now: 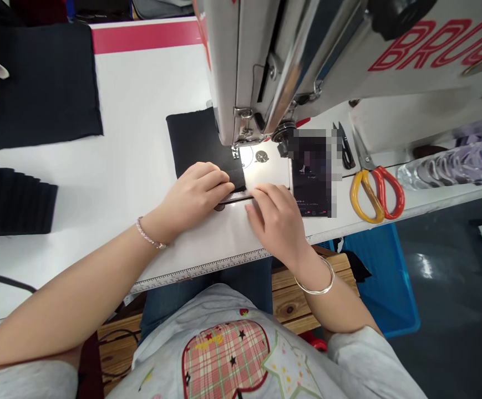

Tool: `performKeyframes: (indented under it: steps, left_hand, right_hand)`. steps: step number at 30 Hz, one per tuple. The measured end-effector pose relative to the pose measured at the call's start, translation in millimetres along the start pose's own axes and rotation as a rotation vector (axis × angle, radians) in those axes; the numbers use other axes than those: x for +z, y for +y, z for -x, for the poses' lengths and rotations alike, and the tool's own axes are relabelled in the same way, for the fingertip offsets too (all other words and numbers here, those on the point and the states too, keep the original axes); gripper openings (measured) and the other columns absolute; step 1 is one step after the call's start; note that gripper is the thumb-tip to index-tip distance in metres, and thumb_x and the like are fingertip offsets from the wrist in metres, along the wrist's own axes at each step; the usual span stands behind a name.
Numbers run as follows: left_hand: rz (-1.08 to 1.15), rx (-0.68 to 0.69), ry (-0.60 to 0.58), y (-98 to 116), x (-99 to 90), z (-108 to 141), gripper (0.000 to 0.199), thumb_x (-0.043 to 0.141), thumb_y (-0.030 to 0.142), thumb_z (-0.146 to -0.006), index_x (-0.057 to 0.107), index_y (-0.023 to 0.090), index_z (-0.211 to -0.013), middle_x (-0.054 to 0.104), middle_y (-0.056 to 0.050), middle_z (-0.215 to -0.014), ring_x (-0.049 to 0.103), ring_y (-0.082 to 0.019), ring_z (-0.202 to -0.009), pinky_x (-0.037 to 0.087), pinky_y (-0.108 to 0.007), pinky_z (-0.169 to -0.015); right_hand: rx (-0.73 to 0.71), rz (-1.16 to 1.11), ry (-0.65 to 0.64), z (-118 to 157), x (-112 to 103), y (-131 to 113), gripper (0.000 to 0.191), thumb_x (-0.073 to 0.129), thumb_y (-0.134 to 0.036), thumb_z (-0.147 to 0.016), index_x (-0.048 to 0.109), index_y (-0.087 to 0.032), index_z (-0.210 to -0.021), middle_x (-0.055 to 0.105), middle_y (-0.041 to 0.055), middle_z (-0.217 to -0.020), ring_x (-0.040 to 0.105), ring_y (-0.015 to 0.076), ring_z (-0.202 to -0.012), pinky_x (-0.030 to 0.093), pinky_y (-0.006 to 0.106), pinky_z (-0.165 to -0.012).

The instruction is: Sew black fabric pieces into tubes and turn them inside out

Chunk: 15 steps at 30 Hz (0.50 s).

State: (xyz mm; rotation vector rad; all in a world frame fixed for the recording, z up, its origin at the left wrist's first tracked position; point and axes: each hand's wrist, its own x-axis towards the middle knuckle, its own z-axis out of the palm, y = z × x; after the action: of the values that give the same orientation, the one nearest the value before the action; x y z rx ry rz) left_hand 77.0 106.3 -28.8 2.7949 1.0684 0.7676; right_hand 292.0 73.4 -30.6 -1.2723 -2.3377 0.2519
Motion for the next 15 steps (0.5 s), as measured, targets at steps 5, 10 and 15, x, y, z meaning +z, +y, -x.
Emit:
performKeyframes:
  steps: [5, 10, 15]
  left_hand:
    - [0.005, 0.012, 0.016, 0, -0.2, 1, 0.023, 0.042, 0.018, -0.097, 0.064, 0.018, -0.096, 0.066, -0.008, -0.091, 0.056, -0.02, -0.087, 0.05, -0.037, -0.077]
    - [-0.02, 0.03, 0.036, 0, 1.1, 2, 0.023, 0.041, 0.017, -0.097, 0.064, 0.018, -0.096, 0.066, -0.008, -0.091, 0.057, -0.02, -0.087, 0.052, -0.037, -0.079]
    - [0.059, -0.022, -0.014, -1, 1.6, 2, 0.025, 0.04, 0.021, -0.098, 0.065, 0.02, -0.099, 0.067, -0.009, -0.093, 0.059, -0.021, -0.089, 0.05, -0.04, -0.079]
  right_hand:
    - [-0.033, 0.095, 0.018, -17, -2, 2, 0.026, 0.038, -0.019, -0.099, 0.063, -0.014, -0.105, 0.066, 0.0098, -0.095, 0.056, 0.0211, -0.084, 0.041, 0.035, -0.072]
    - [-0.123, 0.205, 0.009, -32, 0, 3, 0.028, 0.038, -0.01, -0.096, 0.064, -0.017, -0.092, 0.064, 0.007, -0.088, 0.052, 0.0192, -0.078, 0.035, 0.034, -0.064]
    - [-0.15, 0.253, -0.018, -35, 6, 4, 0.032, 0.036, -0.005, -0.094, 0.06, -0.019, -0.077, 0.06, 0.0061, -0.081, 0.045, 0.0189, -0.073, 0.03, 0.035, -0.062]
